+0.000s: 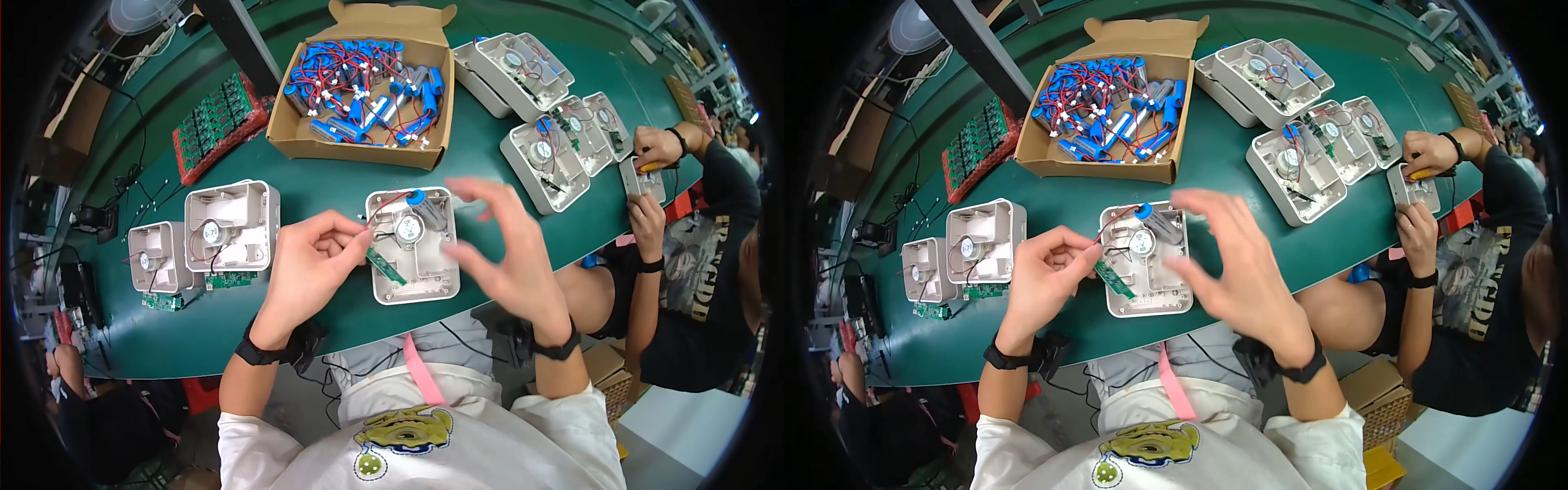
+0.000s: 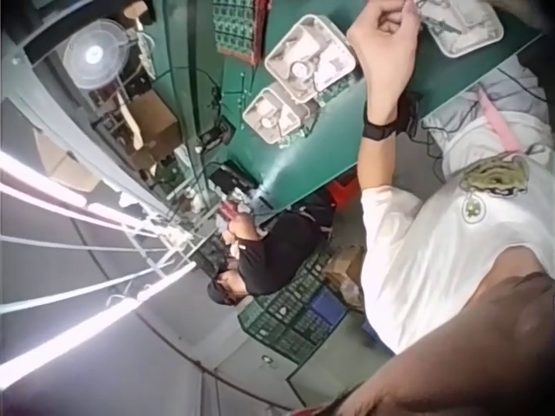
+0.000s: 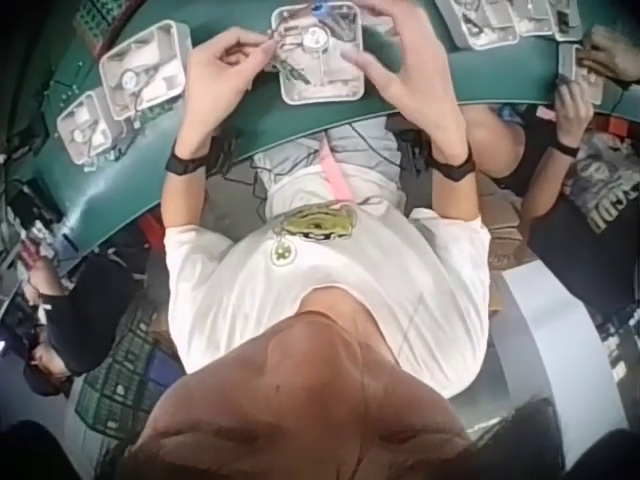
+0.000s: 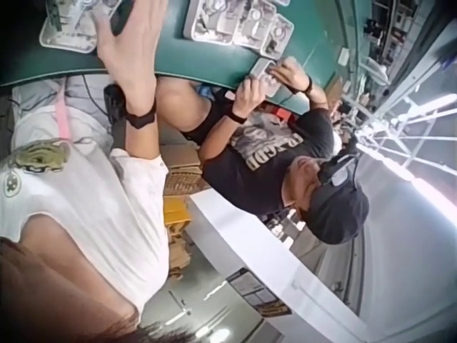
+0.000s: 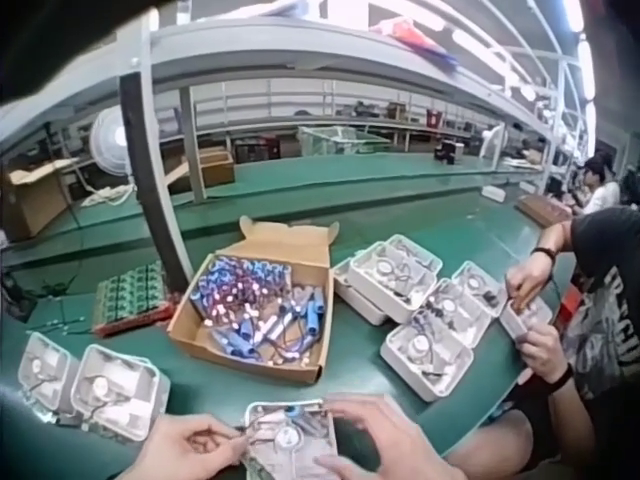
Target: The person assembles electronic devices by connecting battery wires to circuit boards and placing both components into plastic housings. They repeat this process multiple times, setting each partially assembled unit aside on the workbench.
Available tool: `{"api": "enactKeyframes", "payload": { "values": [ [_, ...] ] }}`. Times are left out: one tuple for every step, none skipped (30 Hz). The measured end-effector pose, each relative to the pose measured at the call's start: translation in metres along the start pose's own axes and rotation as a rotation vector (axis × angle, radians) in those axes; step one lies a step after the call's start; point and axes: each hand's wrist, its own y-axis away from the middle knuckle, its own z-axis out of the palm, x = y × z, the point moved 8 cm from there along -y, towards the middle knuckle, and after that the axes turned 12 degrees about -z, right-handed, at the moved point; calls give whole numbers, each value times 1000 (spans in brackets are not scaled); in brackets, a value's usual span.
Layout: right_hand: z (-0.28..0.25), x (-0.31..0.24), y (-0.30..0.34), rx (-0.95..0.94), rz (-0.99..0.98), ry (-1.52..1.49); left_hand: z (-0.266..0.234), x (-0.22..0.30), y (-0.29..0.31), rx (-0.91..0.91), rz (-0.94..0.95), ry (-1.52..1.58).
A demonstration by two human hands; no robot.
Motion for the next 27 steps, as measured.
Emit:
{"api": "enactKeyframes", "payload": {
  "values": [
    [5,-8,10,-64,-25,60,1,0,2,6,-4,0],
    [10,-14,20,-125,-45,124,2,-1,4,18,7,-3],
    [15,-18,27,-186,-65,187,5,-2,6,29,18,-7],
    [18,-18,32,-184,-61,182,7,-3,11,41,27,-13],
    [23,-17,37,-192,-52,194,11,-6,16,39,21,-18],
    [28,-15,41,-201,-44,207,15,-7,22,55,36,-59],
    [32,-16,42,-208,-39,224,18,-6,27,72,56,-98],
    [35,-19,44,-207,-39,224,21,-4,31,89,76,-137],
    [38,-20,47,-190,-11,236,25,-5,33,94,74,-140],
    [40,-20,49,-173,17,248,29,-4,36,115,102,-150],
    [43,-20,50,-156,44,260,31,-2,38,136,130,-160],
    [45,-24,51,-158,44,260,32,0,40,153,158,-168],
    [47,-27,52,-151,43,296,32,0,40,154,157,-166],
    [47,-30,52,-144,42,332,31,-2,39,134,148,-164],
    [47,-32,53,-136,41,368,29,-3,38,114,139,-161],
    [48,-32,54,-137,41,368,29,-4,37,94,131,-159],
    [50,-34,53,-138,21,389,25,-5,35,94,133,-159],
    [52,-35,53,-138,0,410,25,-11,31,55,92,-136],
    [54,-37,53,-138,-21,431,25,-16,27,16,51,-112],
    [55,-38,53,-137,-21,433,26,-21,25,-24,10,-88],
    [55,-39,54,-138,-1,439,26,-20,26,-25,13,-89],
    [55,-38,54,-142,16,445,28,-16,29,-6,58,-140],
    [55,-38,54,-146,34,451,31,-13,32,13,104,-191],
    [56,-39,54,-147,33,455,32,-9,35,31,150,-242],
    [55,-41,52,-141,38,445,32,-7,37,30,154,-239],
    [55,-42,51,-135,43,437,33,-2,40,13,183,-288],
    [54,-43,51,-127,52,434,35,2,43,-8,215,-335]
  ]
}}
